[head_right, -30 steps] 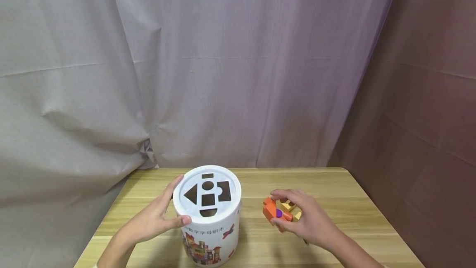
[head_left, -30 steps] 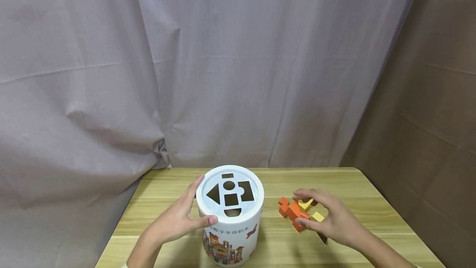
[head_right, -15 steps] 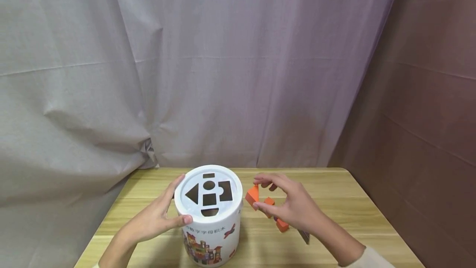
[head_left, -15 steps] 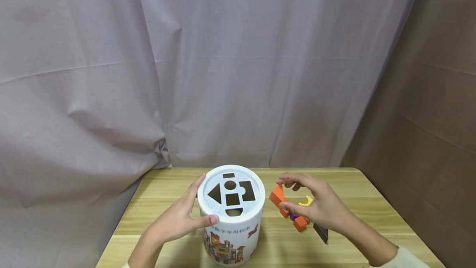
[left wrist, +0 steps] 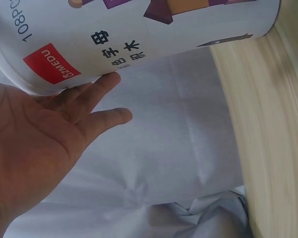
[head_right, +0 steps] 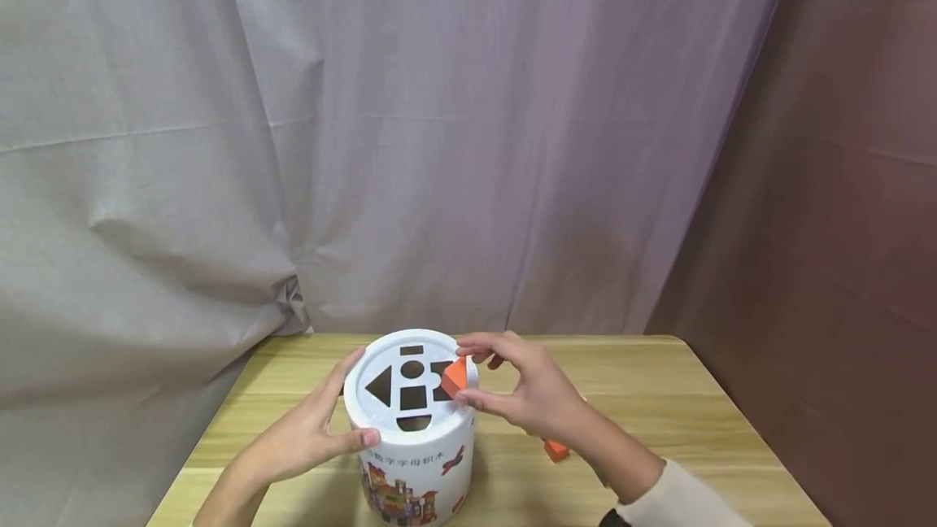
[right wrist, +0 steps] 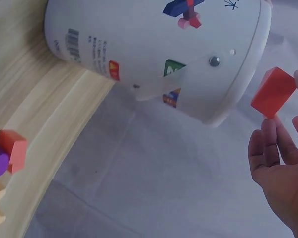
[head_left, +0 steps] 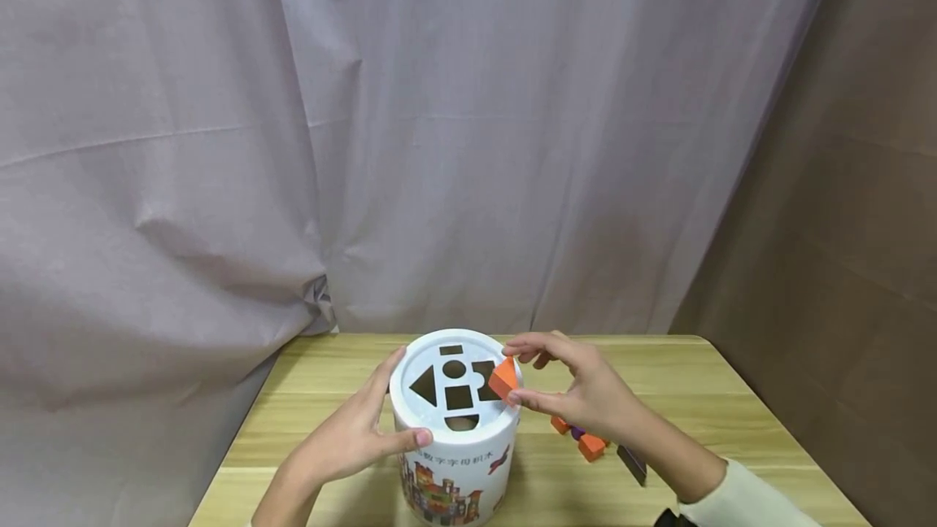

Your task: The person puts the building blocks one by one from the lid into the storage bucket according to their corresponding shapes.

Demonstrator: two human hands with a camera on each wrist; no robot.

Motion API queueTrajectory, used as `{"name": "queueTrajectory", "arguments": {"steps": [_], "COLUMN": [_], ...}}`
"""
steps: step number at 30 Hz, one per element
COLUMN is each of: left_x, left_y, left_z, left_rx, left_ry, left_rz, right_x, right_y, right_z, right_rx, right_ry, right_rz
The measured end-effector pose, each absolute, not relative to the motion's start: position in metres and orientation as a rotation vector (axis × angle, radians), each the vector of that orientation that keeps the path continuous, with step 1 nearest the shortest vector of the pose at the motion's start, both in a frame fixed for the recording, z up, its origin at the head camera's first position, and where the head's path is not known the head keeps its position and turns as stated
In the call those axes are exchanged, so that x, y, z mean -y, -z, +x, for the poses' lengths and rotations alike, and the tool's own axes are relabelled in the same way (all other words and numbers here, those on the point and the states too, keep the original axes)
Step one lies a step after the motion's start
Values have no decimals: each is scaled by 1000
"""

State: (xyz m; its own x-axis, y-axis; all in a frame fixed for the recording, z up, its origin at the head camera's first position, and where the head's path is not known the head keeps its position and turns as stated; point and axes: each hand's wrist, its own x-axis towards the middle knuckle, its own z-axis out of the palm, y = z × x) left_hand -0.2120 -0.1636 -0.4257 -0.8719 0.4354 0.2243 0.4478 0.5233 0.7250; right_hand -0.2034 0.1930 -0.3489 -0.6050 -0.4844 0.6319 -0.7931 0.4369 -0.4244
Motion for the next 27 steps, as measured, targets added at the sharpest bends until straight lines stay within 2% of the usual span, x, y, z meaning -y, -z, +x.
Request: {"name": "queueTrajectory", "arguments": {"steps": [27], "left_x": [159], "left_y": [424], "left_z": [-208], "left_rx": [2717], "left_ry": [1341], "left_rz": [-781], "right_x": [-139], "right_y": [344], "right_z": [-218], "right_rx": [2415], "right_ry": [-1086], "right_rz": [1041]}}
